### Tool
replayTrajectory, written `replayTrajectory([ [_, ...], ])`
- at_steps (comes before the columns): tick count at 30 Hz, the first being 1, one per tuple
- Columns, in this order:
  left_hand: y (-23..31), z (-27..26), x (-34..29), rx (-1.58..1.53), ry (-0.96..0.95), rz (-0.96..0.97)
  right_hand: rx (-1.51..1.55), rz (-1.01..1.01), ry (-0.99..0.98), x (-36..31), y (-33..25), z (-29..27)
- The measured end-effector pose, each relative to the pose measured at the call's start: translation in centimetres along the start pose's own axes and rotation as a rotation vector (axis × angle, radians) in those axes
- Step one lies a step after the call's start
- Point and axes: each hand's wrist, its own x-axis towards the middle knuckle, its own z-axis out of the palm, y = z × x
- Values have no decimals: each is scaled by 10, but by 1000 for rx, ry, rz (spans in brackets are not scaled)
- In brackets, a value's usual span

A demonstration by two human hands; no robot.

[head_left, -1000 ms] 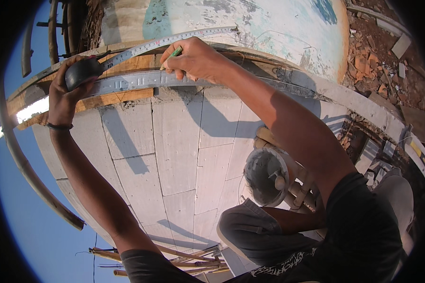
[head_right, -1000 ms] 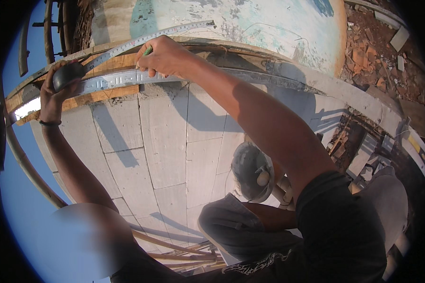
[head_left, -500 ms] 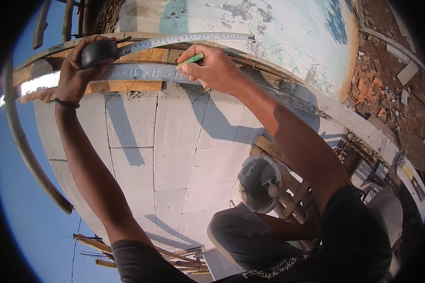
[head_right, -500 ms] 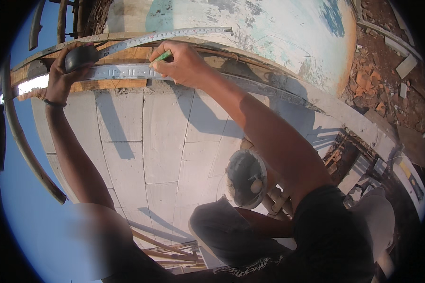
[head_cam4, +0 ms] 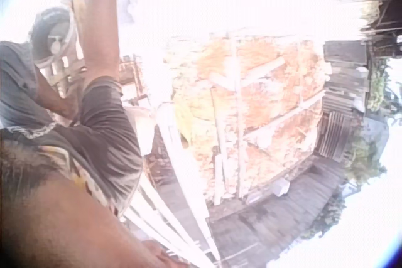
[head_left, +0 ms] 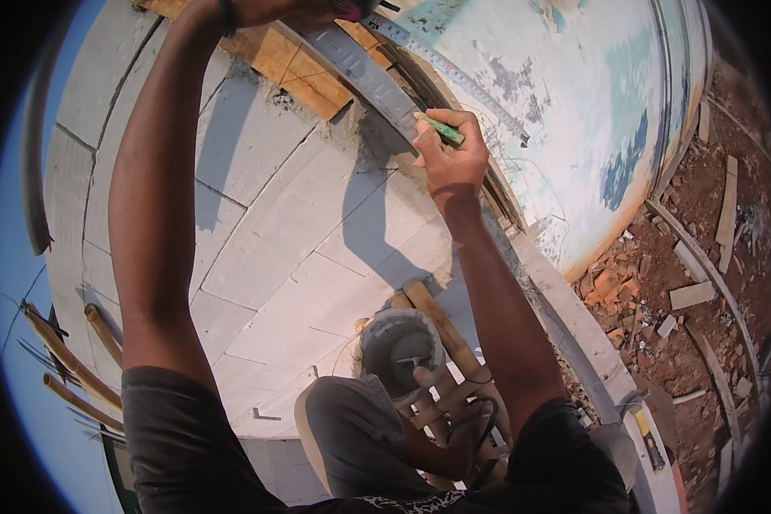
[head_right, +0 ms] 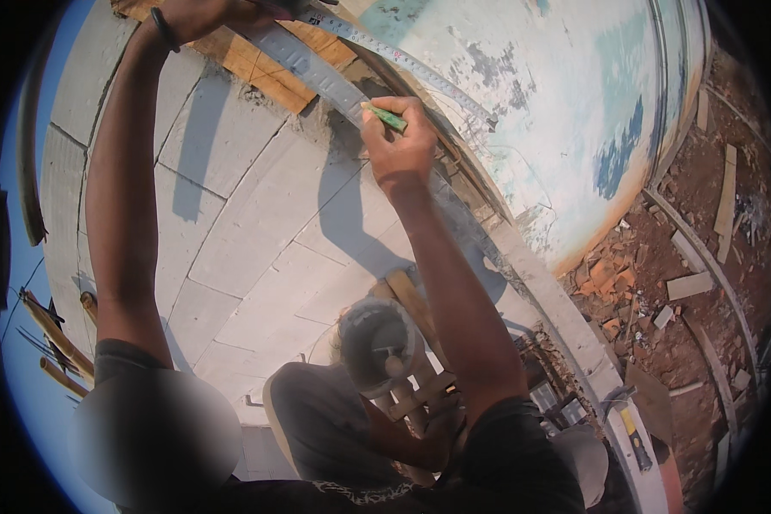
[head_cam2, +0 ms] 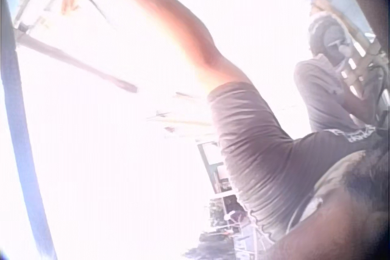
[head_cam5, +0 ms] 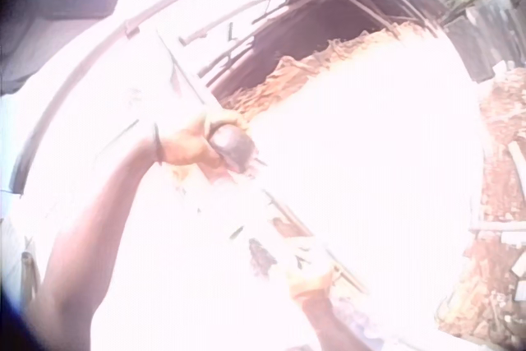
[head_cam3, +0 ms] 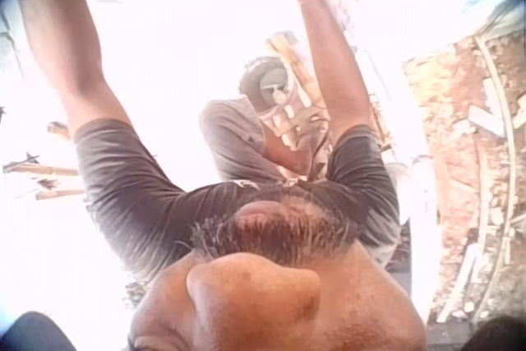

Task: The person measures a section of a concrete wall using a tape measure and marks a point on the wall with a pencil.

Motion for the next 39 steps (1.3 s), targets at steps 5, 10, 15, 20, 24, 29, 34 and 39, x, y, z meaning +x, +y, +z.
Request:
replayTrajectory([
  [5,8,2,1,-5,-15,-38,-104,-35,42,6,6,-1],
  [10,13,5,-2,6,6,-42,-142,-79,-20,3,-4,1],
  [15,11,7,-2,-77,20,-58,-136,-50,-39,3,-4,2],
  [20,18,4,-4,-205,-51,-110,-144,-23,-56,4,-5,0],
  [24,10,5,-2,-206,-27,-69,-172,-57,-47,4,-7,3],
  [29,1,6,3,-222,-26,-58,-216,-113,-95,6,-3,0],
  [34,5,4,3,-223,-33,-89,7,161,-67,13,-12,-7],
  [39,6,6,3,-130,0,-89,206,191,-44,14,-14,-8],
])
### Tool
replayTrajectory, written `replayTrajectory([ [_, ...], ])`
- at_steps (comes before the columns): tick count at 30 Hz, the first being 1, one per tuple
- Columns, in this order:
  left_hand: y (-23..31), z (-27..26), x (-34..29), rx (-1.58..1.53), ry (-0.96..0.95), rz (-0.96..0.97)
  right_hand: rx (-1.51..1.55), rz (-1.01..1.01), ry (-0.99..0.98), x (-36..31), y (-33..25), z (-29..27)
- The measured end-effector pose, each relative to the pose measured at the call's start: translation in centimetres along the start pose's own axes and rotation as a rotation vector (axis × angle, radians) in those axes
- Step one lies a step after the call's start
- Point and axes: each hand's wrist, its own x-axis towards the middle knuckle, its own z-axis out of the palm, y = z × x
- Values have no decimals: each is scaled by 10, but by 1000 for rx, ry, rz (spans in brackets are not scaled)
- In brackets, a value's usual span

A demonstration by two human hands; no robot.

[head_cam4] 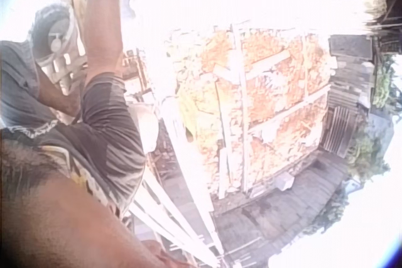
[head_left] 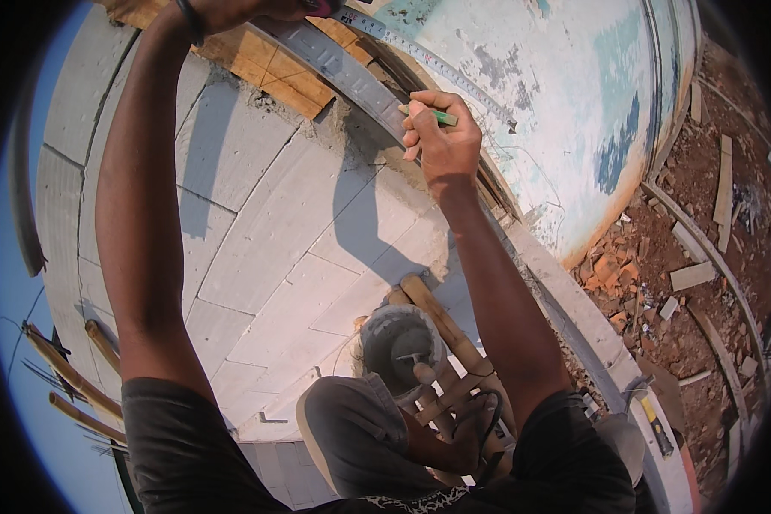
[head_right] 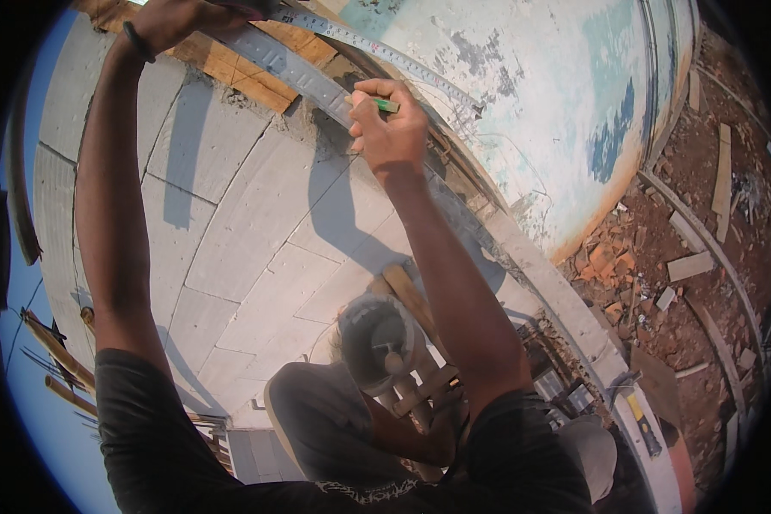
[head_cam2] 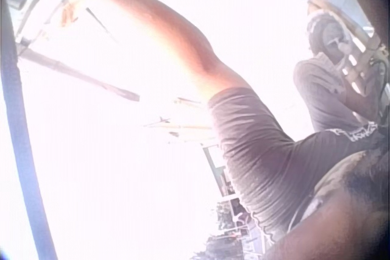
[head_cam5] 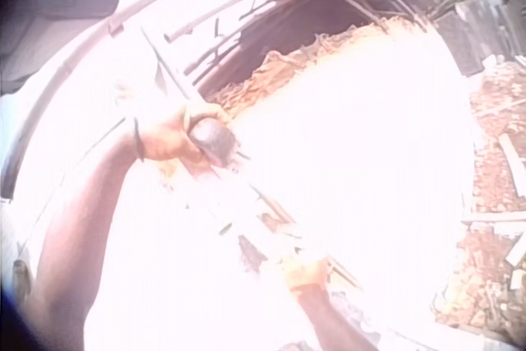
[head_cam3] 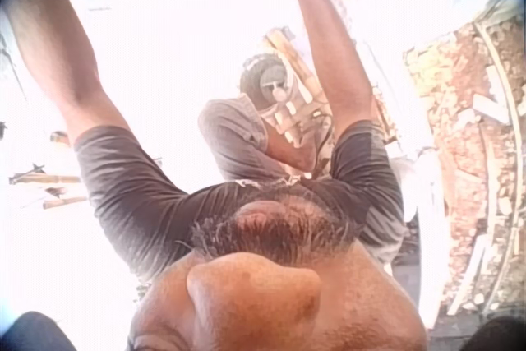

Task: The person measures a section of a concrete wall using a tape measure and marks a point on the wall with a pencil.

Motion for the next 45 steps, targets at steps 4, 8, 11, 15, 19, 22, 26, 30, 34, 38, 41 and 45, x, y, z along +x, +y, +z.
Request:
replayTrajectory([
  [4,0,1,-2,-46,-7,-4,22,-31,-43,0,4,-1],
  [8,6,1,-5,-58,-3,-28,63,-74,-96,0,8,-4],
  [11,5,1,-6,-50,41,-27,20,-24,-83,1,9,-5],
  [15,9,3,-9,-23,66,-36,-67,-58,-42,-1,12,-1],
  [19,13,2,-10,-80,-21,-26,-217,-94,-23,-5,10,3],
  [22,1,1,-3,-96,-10,-26,-240,-96,10,-6,10,8],
  [26,-3,11,-3,21,72,42,-416,-221,12,-1,19,-2],
  [30,-2,3,-9,124,102,38,-268,-155,32,-5,11,11],
  [34,4,3,-2,1,55,-63,-271,-177,34,-1,11,7],
  [38,13,3,-7,45,20,-31,-253,-128,28,-3,12,6],
  [41,3,2,-4,35,26,-14,-224,-116,43,-1,7,6],
  [45,10,2,-9,17,33,-17,-236,-97,3,-2,8,4],
])
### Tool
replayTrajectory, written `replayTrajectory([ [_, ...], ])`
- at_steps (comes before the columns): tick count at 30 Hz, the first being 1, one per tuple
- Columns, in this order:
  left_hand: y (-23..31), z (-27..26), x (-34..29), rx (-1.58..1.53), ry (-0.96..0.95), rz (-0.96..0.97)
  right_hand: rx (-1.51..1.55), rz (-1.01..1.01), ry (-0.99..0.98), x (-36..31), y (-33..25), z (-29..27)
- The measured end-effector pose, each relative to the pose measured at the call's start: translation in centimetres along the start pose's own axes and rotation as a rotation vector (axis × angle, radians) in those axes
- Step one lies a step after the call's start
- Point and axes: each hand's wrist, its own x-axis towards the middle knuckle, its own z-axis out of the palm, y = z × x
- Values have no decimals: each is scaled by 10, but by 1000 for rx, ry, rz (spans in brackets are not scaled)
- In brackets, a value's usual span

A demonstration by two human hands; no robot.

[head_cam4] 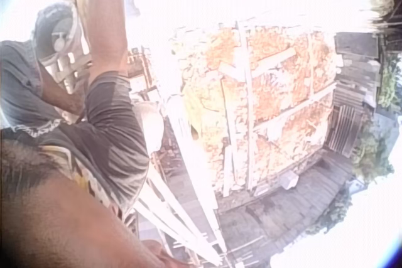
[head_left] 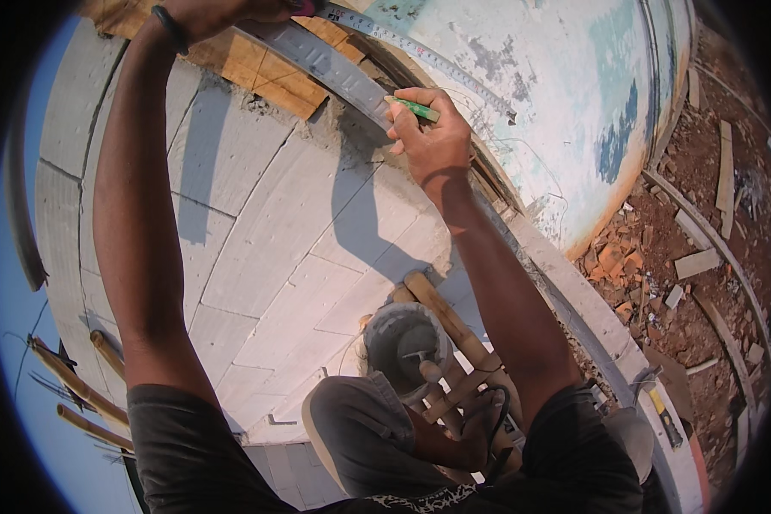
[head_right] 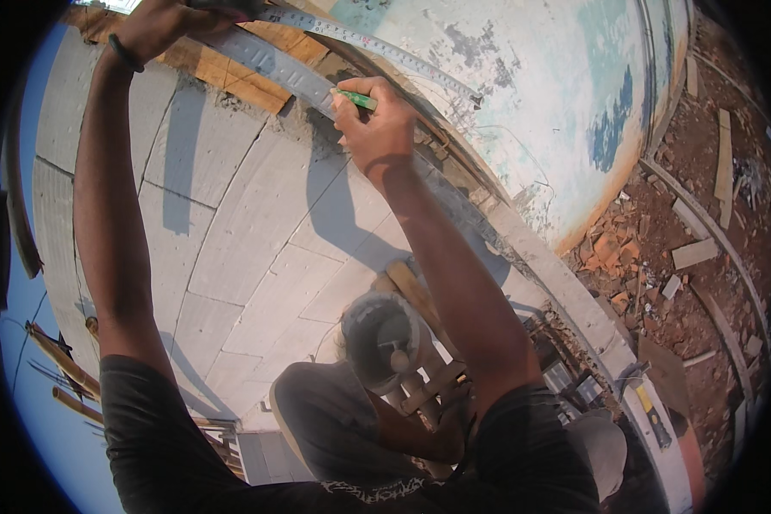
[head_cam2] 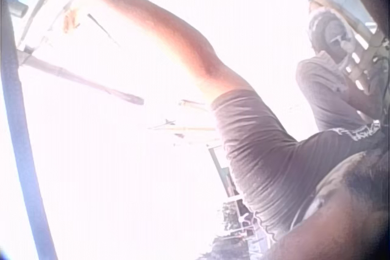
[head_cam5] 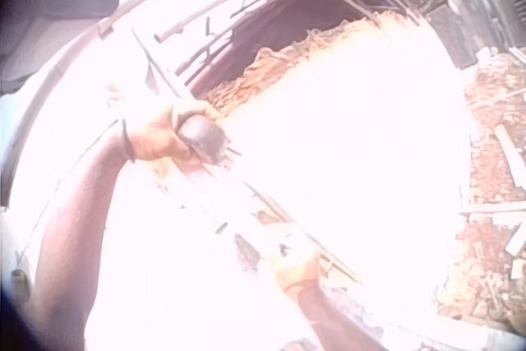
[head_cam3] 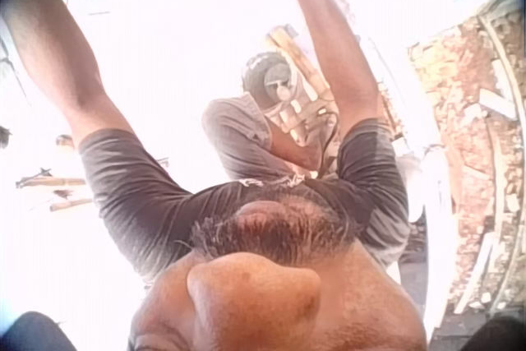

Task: The person measures a section of a concrete wall using a tape measure and marks a point on the wall with a pencil.

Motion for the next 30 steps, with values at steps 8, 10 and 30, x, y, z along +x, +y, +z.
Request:
replayTrajectory([
  [8,-8,1,4,-79,5,1,14,-23,12,2,1,1],
  [10,-16,0,7,-20,42,20,-59,-94,-16,1,5,2],
  [30,-4,6,4,57,120,38,294,-273,238,-2,-63,-37],
])
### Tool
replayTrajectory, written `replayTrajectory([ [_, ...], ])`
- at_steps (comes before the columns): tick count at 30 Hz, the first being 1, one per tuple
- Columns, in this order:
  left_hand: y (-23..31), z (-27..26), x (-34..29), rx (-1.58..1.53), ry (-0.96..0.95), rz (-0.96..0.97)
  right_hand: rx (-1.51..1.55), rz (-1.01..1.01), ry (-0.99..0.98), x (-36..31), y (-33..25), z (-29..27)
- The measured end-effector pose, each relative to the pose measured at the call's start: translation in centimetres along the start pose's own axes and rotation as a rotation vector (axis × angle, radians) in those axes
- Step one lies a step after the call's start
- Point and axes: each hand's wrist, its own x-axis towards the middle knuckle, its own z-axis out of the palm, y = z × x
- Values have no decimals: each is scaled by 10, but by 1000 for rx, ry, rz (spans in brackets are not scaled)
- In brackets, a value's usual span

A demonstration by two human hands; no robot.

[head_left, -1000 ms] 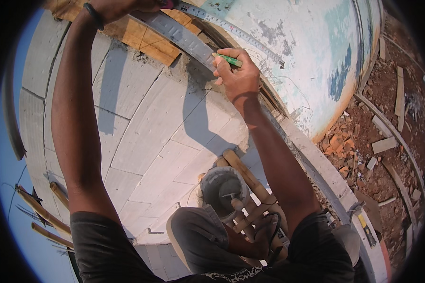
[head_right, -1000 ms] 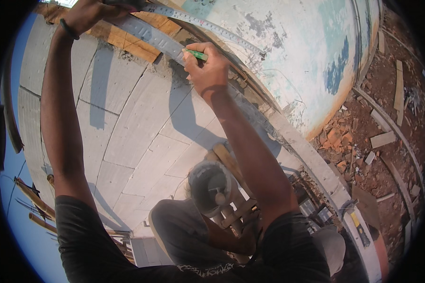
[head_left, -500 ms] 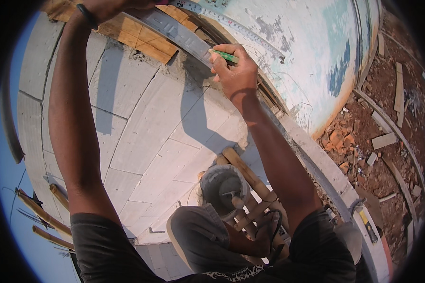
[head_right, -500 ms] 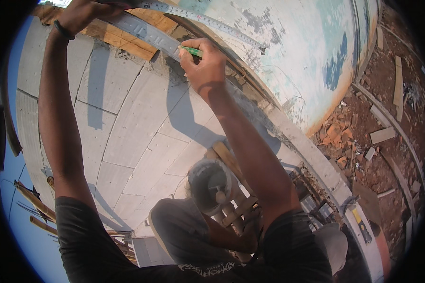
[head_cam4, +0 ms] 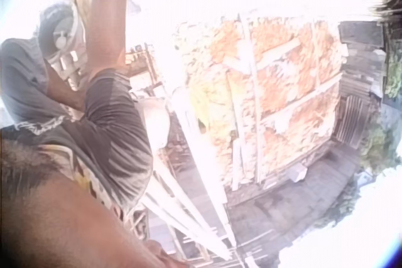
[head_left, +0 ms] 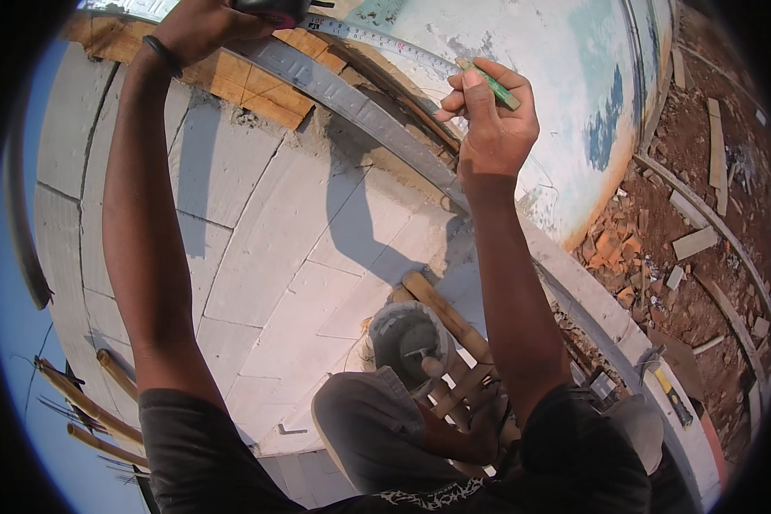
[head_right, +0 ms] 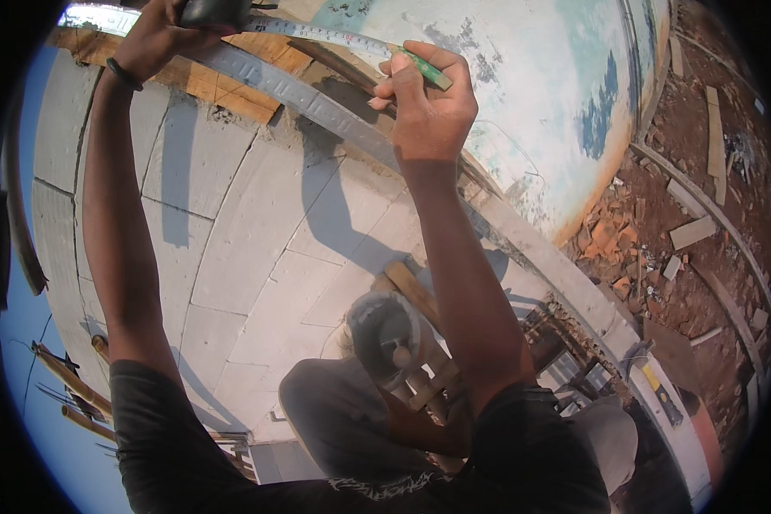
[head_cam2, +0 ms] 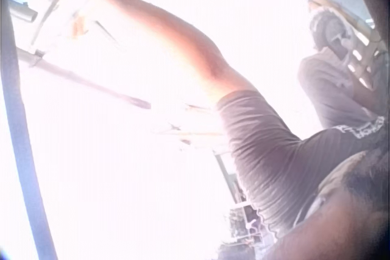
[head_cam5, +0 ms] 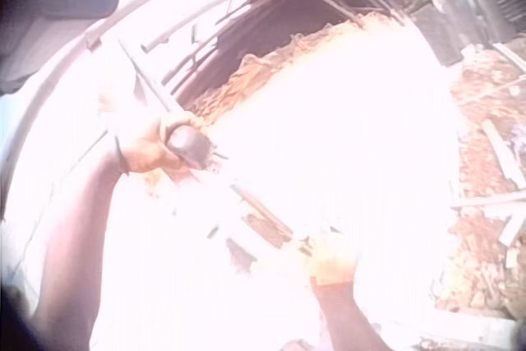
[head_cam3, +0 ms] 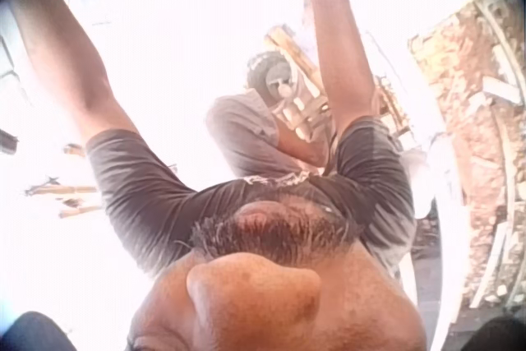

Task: The person measures a section of a concrete wall using a tape measure and marks a point on the wall with a pencil.

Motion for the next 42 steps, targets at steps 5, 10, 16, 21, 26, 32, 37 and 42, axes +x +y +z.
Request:
replayTrajectory([
  [5,-72,7,-2,14,127,263,-174,6,35,-13,-32,-12],
  [10,1,56,-83,-138,-52,452,-18,-432,104,12,-117,-17],
  [16,29,138,-189,-321,-374,314,-346,102,-190,-1,-26,-21],
  [21,44,194,-226,-467,-616,214,-300,354,-291,-22,16,-20],
  [26,38,221,-231,-570,-689,312,-439,100,-201,10,-1,-46],
  [32,45,215,-217,-540,-638,369,-538,-127,-512,73,-61,-19],
  [37,54,217,-191,-696,-535,499,-1311,-105,-674,125,-99,-49],
  [42,74,227,-177,-765,-661,577,-1645,340,-704,47,-188,-102],
])
